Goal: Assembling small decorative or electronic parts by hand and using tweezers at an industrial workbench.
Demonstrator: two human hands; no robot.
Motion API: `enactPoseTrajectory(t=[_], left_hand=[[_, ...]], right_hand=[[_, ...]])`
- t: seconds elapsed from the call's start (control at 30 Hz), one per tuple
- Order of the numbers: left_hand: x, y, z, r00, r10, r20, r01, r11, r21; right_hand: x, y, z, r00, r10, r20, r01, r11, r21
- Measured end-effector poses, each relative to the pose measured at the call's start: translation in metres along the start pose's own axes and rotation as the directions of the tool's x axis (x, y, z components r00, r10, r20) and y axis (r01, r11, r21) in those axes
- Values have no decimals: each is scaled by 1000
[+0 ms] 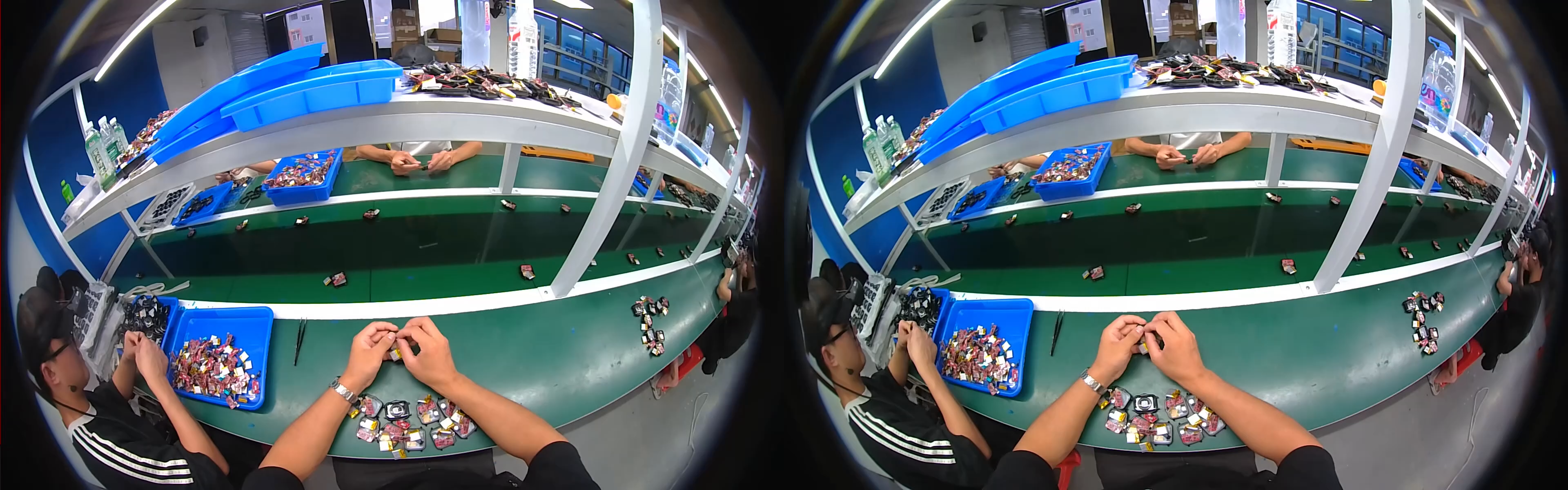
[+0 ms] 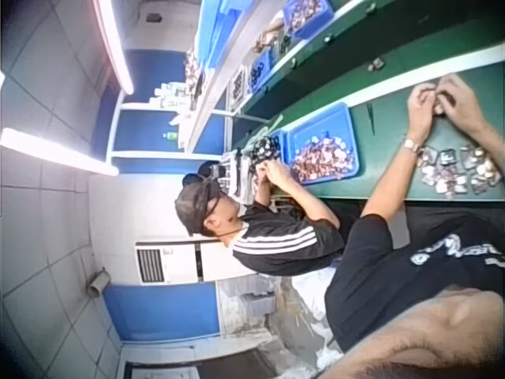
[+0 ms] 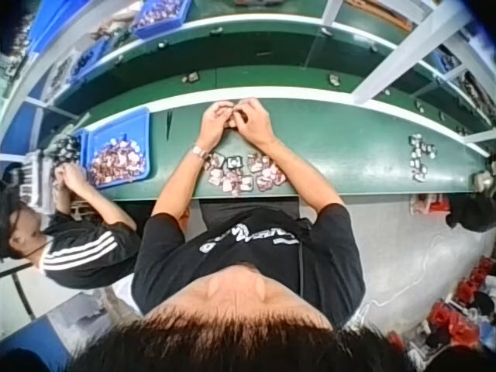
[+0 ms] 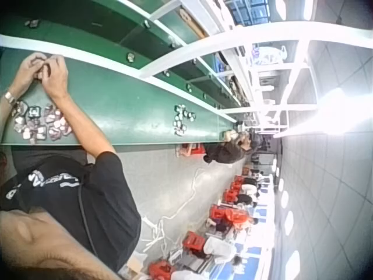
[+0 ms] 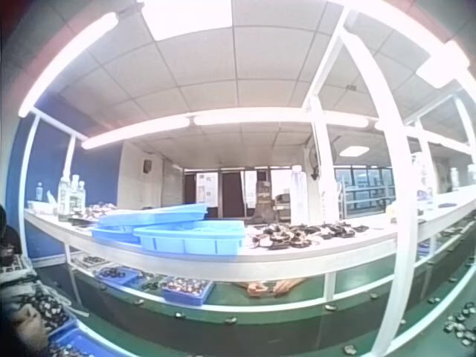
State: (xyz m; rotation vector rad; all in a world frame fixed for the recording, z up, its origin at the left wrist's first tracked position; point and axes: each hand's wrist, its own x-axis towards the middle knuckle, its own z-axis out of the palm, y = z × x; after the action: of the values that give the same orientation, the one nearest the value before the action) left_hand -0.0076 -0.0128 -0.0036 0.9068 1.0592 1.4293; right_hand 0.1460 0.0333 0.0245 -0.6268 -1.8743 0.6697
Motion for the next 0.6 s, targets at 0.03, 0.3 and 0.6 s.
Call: enactPoseTrajectory(t=[0.03,0.3,0.6], left_hand=[[0,1,0,1000,12,5,-12,1000,8],[0,3,6,997,12,82,-9,999,-35],[1,11,9,990,109,-86,-115,991,-67]], right_hand=[[0,-2,0,1000,1,0,-1,1000,1],[0,0,-4,992,122,-43,-120,991,55],[37,41,-3,934,358,-9,-353,923,151]])
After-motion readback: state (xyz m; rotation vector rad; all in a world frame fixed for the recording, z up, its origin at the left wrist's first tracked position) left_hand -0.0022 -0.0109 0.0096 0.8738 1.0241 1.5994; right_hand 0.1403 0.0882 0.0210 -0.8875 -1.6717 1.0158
